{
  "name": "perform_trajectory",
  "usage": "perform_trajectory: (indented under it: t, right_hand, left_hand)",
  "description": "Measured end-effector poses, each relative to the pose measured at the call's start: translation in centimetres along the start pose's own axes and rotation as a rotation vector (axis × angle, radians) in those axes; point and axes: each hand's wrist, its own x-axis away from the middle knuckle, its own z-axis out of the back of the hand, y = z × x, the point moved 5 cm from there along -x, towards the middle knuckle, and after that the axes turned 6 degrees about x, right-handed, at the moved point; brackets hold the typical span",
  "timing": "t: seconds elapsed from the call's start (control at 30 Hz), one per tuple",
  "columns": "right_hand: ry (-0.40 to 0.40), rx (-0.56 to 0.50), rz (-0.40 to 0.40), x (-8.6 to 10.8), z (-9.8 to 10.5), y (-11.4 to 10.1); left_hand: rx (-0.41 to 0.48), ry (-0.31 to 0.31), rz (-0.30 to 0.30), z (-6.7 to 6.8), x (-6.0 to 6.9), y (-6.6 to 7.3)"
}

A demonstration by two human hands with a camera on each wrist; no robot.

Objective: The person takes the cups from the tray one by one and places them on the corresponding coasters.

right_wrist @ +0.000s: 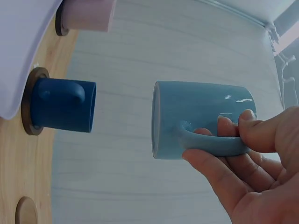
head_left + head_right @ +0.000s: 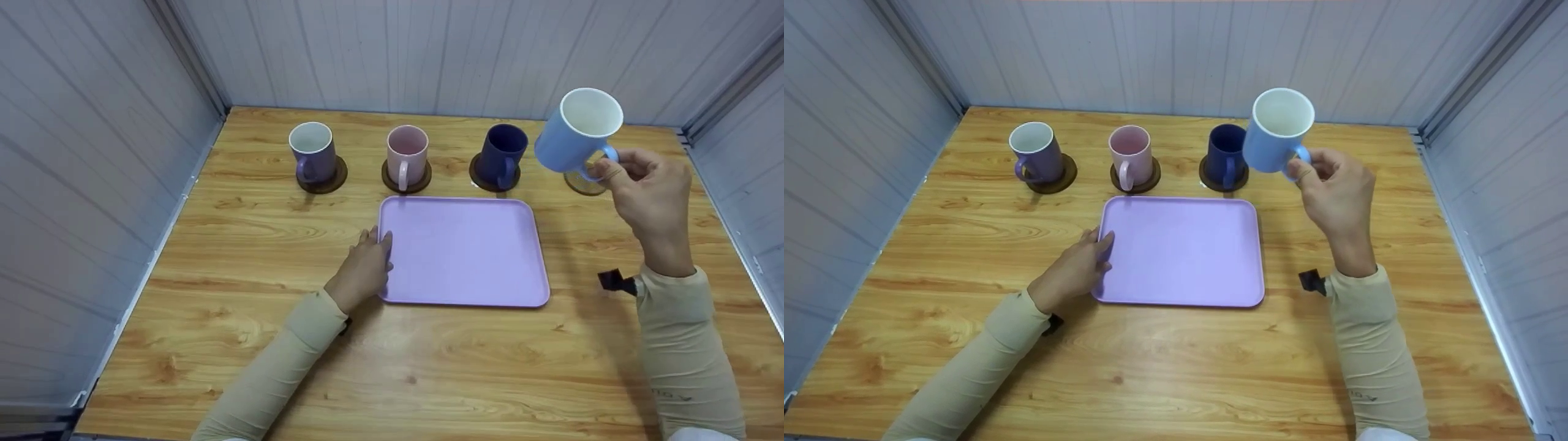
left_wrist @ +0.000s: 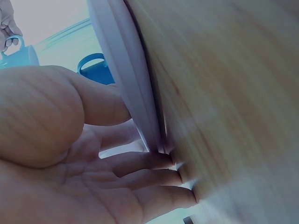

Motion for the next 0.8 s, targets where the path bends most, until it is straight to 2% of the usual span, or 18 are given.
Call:
perform_trajectory:
  t: [0.43, 0.63, 0.8]
  right_hand:
    - [0.161, -0.064, -0.122, -2.7, 1.0, 2.4]
    - [0.193, -0.008, -0.211, -3.4, 0.8, 4.9]
    - [0.204, 0.03, -0.24, -4.0, 0.4, 7.1]
  left_hand:
    - [0.008, 0.0, 0.016, -0.1, -0.1, 0.0]
    - [0.005, -0.001, 0.008, -0.1, -0.1, 0.0]
    - [-0.008, 0.01, -0.006, 0.0, 0.0, 0.0]
